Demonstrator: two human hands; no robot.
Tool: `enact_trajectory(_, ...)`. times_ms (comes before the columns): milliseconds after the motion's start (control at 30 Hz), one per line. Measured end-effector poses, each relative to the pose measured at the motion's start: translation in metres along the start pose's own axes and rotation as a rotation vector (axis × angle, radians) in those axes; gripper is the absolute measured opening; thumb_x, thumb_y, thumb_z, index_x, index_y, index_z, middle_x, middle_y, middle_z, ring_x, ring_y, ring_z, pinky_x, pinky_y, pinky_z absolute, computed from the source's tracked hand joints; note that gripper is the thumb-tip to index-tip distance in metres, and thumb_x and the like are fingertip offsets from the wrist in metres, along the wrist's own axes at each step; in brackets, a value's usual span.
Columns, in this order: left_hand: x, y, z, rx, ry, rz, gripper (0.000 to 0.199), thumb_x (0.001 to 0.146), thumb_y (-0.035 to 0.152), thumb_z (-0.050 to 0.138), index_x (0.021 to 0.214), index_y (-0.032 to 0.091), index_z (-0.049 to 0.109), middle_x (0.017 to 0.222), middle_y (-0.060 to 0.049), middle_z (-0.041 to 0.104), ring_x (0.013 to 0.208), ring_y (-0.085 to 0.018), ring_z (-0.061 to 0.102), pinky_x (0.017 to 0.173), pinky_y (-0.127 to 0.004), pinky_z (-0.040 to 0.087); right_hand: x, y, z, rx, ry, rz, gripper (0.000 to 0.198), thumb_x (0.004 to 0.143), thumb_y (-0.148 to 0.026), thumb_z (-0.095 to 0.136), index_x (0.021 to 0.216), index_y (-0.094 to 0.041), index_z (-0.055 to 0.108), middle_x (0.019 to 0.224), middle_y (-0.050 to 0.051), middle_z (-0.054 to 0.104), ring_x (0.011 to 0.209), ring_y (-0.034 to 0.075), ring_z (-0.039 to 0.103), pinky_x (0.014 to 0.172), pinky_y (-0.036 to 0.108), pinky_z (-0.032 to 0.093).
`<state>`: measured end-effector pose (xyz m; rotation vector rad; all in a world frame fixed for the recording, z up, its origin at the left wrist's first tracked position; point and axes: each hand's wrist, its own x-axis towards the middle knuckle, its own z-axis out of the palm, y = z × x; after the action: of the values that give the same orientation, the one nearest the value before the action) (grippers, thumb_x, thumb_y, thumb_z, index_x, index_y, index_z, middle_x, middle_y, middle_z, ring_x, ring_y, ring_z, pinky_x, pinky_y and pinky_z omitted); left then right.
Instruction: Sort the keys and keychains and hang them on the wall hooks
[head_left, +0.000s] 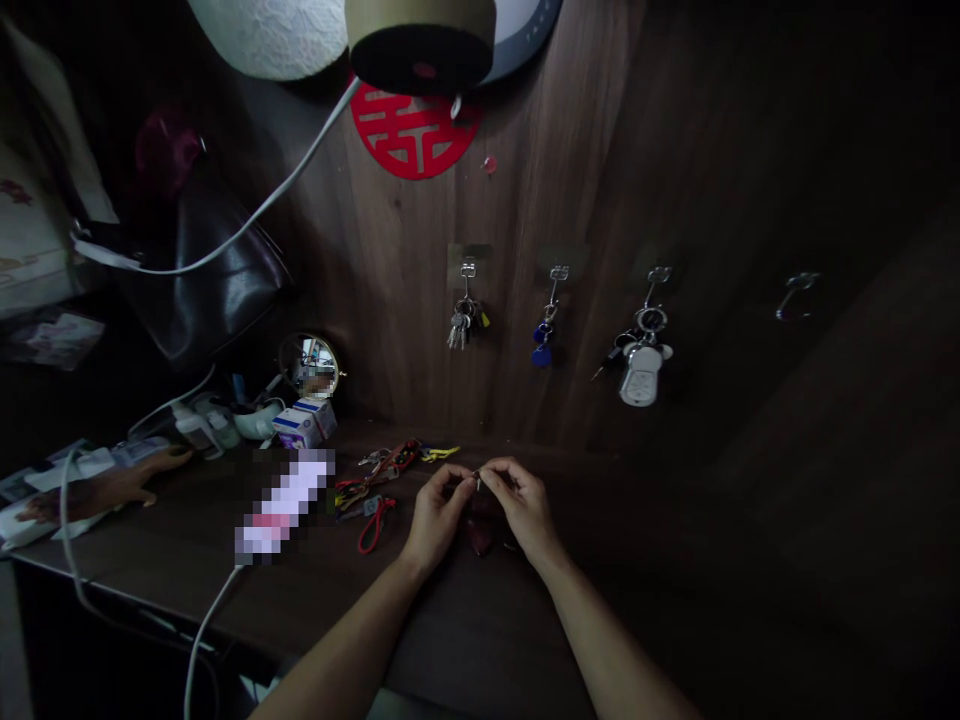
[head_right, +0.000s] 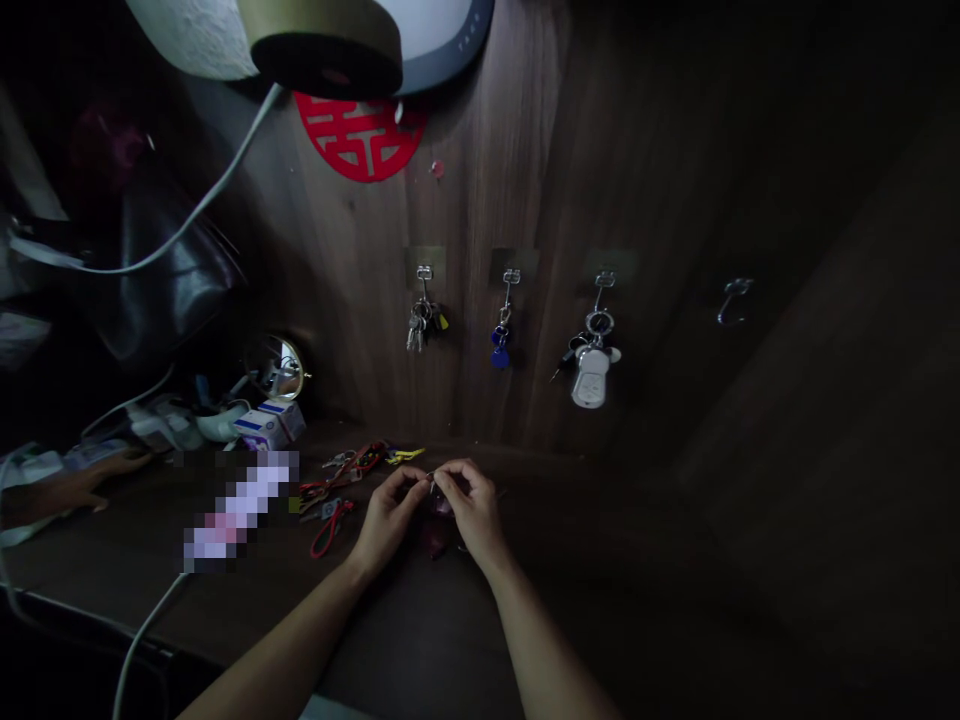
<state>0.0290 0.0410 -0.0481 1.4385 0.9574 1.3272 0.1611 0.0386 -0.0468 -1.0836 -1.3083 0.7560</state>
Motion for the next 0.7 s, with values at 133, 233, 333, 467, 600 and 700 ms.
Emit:
enact_trajectory(133, 0.004, 0.011, -0.002, -0.008, 0.014, -0.008, 0.018, 0.076, 0.036, 0.057, 0.074, 0.018, 0.055, 0.068, 0.001, 0.054, 0.066, -0.013, 0.051, 0.064, -0.022, 0.041, 0.000, 0.001, -0.001, -0.016, 0.036, 0.030, 0.025, 0.075, -0.044, 0.057, 0.072, -0.020, 0.062, 0.067, 0.001, 0.060, 0.066, 0.016, 0.053, 0.062, 0.024, 0.042)
enact_trajectory(233, 0.012, 0.021, -0.006, 0.005, 0.029, 0.023, 0.015, 0.076, 0.033, 0.056, 0.072, 0.018, 0.053, 0.067, 0.002, 0.052, 0.064, -0.012, 0.049, 0.063, -0.021, 0.039, 0.001, 0.002, -0.002, -0.027, 0.076, 0.039, 0.026, 0.076, -0.045, 0.057, 0.070, -0.020, 0.061, 0.065, 0.000, 0.059, 0.067, 0.016, 0.052, 0.063, 0.024, 0.040)
enact_trajectory(333, 0.025, 0.034, -0.011, 0.050, 0.055, 0.086, 0.015, 0.077, 0.032, 0.055, 0.071, 0.018, 0.053, 0.067, 0.003, 0.052, 0.065, -0.011, 0.048, 0.062, -0.020, 0.038, 0.002, 0.002, -0.002, -0.001, 0.096, 0.066, 0.027, 0.074, -0.046, 0.058, 0.069, -0.020, 0.061, 0.065, 0.000, 0.059, 0.067, 0.017, 0.052, 0.063, 0.025, 0.040)
enact_trajectory(467, 0.049, 0.055, -0.016, 0.097, 0.120, 0.199, 0.015, 0.077, 0.032, 0.055, 0.073, 0.018, 0.056, 0.068, 0.003, 0.054, 0.066, -0.011, 0.049, 0.061, -0.019, 0.038, 0.003, 0.005, -0.001, 0.007, 0.108, 0.063, 0.029, 0.072, -0.048, 0.059, 0.069, -0.019, 0.063, 0.067, 0.001, 0.061, 0.068, 0.017, 0.053, 0.064, 0.025, 0.041)
enact_trajectory(600, 0.077, 0.081, -0.018, 0.112, 0.206, 0.306, 0.015, 0.074, 0.033, 0.059, 0.076, 0.018, 0.059, 0.072, 0.001, 0.057, 0.068, -0.012, 0.052, 0.063, -0.020, 0.039, 0.004, 0.008, -0.001, 0.044, 0.109, 0.085, 0.031, 0.070, -0.050, 0.060, 0.068, -0.019, 0.063, 0.066, 0.001, 0.060, 0.066, 0.017, 0.053, 0.060, 0.024, 0.040)
enact_trajectory(700, 0.097, 0.103, -0.016, 0.143, 0.199, 0.380, 0.015, 0.073, 0.032, 0.060, 0.076, 0.017, 0.060, 0.075, 0.000, 0.059, 0.071, -0.012, 0.053, 0.065, -0.020, 0.040, 0.005, 0.010, -0.002, 0.082, 0.109, 0.112, 0.030, 0.069, -0.050, 0.062, 0.068, -0.020, 0.063, 0.066, 0.001, 0.060, 0.065, 0.016, 0.053, 0.058, 0.024, 0.040)
